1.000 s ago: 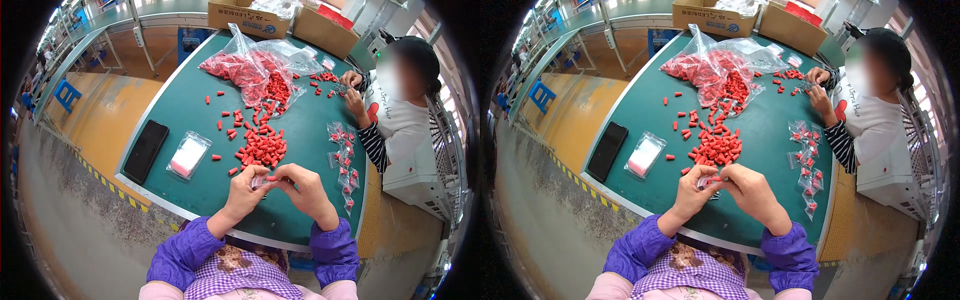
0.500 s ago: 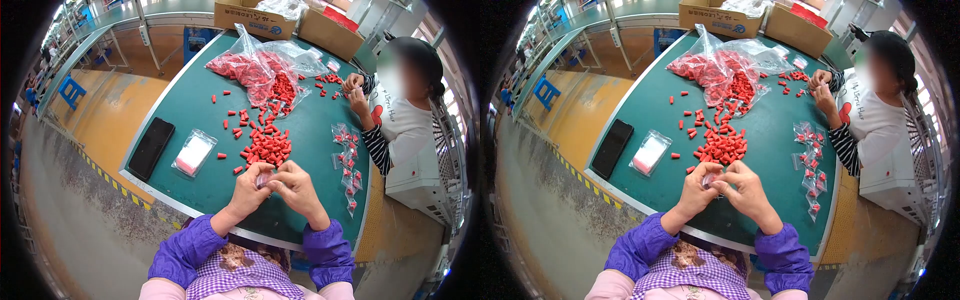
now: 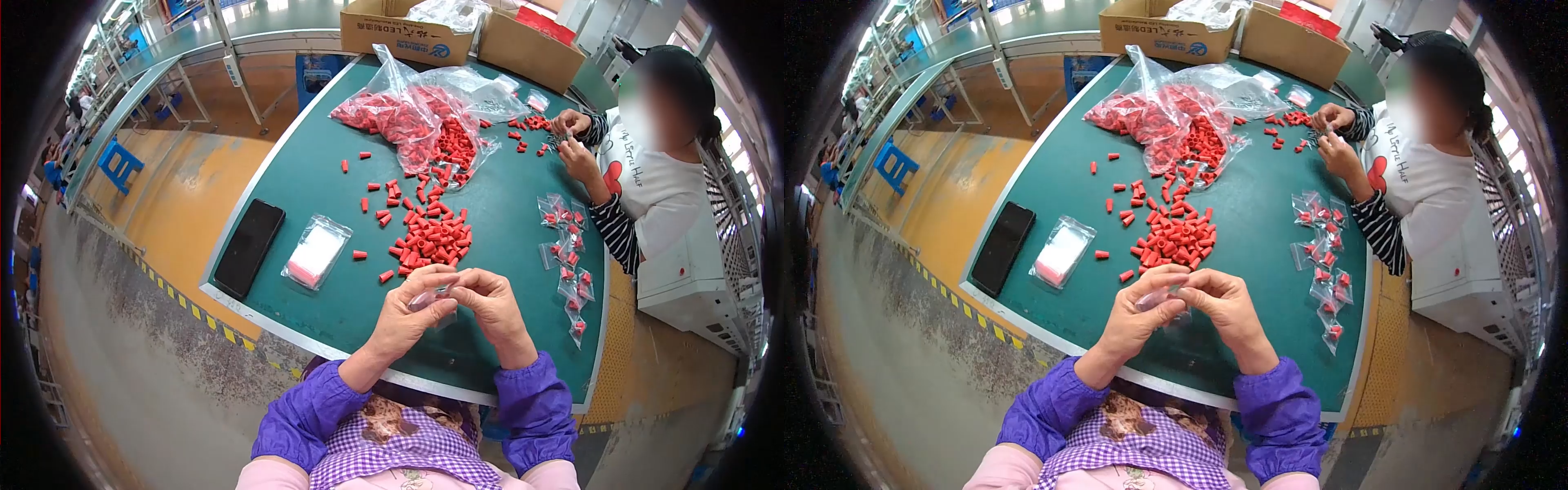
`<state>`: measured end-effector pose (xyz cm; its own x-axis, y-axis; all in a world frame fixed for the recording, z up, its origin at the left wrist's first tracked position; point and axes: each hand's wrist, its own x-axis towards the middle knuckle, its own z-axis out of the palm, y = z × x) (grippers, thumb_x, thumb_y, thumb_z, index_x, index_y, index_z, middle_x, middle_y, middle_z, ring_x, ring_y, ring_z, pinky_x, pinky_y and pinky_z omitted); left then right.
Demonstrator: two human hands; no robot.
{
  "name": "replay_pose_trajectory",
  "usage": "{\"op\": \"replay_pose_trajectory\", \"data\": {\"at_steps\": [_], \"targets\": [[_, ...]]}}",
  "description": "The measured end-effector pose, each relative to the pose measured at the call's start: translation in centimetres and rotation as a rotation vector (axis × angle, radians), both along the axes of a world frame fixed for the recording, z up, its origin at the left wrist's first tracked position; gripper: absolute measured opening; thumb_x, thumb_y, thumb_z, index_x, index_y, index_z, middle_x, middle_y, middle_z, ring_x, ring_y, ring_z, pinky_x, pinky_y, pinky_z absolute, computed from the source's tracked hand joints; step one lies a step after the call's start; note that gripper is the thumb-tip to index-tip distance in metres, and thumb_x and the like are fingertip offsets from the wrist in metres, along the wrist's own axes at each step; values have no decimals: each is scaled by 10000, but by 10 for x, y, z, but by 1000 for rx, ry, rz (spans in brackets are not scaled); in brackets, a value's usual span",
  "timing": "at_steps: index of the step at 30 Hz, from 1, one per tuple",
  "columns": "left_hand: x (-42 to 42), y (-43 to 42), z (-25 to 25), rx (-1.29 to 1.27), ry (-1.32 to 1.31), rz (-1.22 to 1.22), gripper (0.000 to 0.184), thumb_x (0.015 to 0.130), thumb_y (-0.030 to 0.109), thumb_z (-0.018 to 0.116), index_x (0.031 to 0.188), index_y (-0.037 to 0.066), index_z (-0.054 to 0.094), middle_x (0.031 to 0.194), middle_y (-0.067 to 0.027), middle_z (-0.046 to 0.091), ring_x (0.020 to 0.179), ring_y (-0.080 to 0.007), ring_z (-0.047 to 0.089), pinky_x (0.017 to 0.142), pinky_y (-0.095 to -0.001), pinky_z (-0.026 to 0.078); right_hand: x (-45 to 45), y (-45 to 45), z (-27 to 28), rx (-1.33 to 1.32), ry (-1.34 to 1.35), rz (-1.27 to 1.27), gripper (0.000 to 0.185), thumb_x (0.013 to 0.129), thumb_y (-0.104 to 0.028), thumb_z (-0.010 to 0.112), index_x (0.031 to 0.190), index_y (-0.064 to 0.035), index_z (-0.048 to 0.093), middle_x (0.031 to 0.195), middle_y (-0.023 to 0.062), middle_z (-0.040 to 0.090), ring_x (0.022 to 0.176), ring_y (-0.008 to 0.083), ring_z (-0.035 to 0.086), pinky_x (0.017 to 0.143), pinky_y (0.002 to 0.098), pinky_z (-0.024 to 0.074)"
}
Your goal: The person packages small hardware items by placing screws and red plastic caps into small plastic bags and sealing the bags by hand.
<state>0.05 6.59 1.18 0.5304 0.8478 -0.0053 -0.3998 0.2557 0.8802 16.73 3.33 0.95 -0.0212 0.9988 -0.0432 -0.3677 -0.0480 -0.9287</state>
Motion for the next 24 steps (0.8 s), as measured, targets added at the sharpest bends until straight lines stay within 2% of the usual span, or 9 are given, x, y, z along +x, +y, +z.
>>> {"op": "replay_pose_trajectory", "data": {"at_steps": [2,4,5,12,14,15,17,20,24], "targets": [[-2,-3,2,-51,30,-5,195,828,34,687,1022,31,661,1074,-27,576,894,-71,571,699,-195,476,-3,0,5,110,-20,-53,68,845,-56,667,869,6,650,917,42,633,807,102,587,754,242,473],[-2,-4,5,42,68,141,163,835,30,680,996,8,657,959,-7,601,810,-64,573,672,-180,468,0,-1,11,117,-34,-53,65,844,-57,666,860,1,644,920,62,632,819,119,589,762,257,478],[-4,-2,-7,131,99,173,145,838,26,676,980,2,655,971,-19,596,798,-63,571,660,-185,469,0,-2,12,121,-49,-52,63,842,-59,665,851,-3,638,923,83,631,830,136,591,769,272,483],[-9,-4,0,233,215,223,153,847,55,677,985,-6,652,882,-10,601,762,-47,559,617,-184,450,-4,-5,13,83,-102,-114,91,862,-85,653,870,2,626,896,61,630,819,116,579,764,261,477],[-11,-3,5,37,145,109,127,851,75,677,953,2,660,872,-9,603,703,-26,531,548,-163,407,-6,-6,9,75,-188,-223,115,876,-105,645,886,4,615,897,54,623,818,104,571,767,249,468],[-13,-2,4,36,146,108,127,851,75,677,953,2,660,872,-9,603,703,-26,531,548,-163,407,-6,-6,8,73,-187,-224,115,876,-105,645,886,4,615,897,54,623,818,104,571,767,249,468],[-17,3,2,-315,-27,-37,95,856,81,671,928,20,658,839,-2,607,602,-10,488,469,-155,346,-7,-5,7,116,-168,-206,101,891,-89,630,906,9,611,864,4,619,787,62,563,715,209,467],[-9,-3,8,-177,79,60,87,859,90,671,922,34,649,748,18,595,509,-2,432,423,-159,303,-9,-6,10,103,-181,-238,107,907,-98,610,900,7,591,839,3,609,763,61,558,684,200,457],[-1,-5,9,-69,73,121,112,856,101,677,941,39,640,693,35,582,474,4,412,407,-159,286,-15,-9,11,146,-188,-298,119,925,-121,588,903,-7,565,799,-5,587,725,57,546,654,194,451]]}}
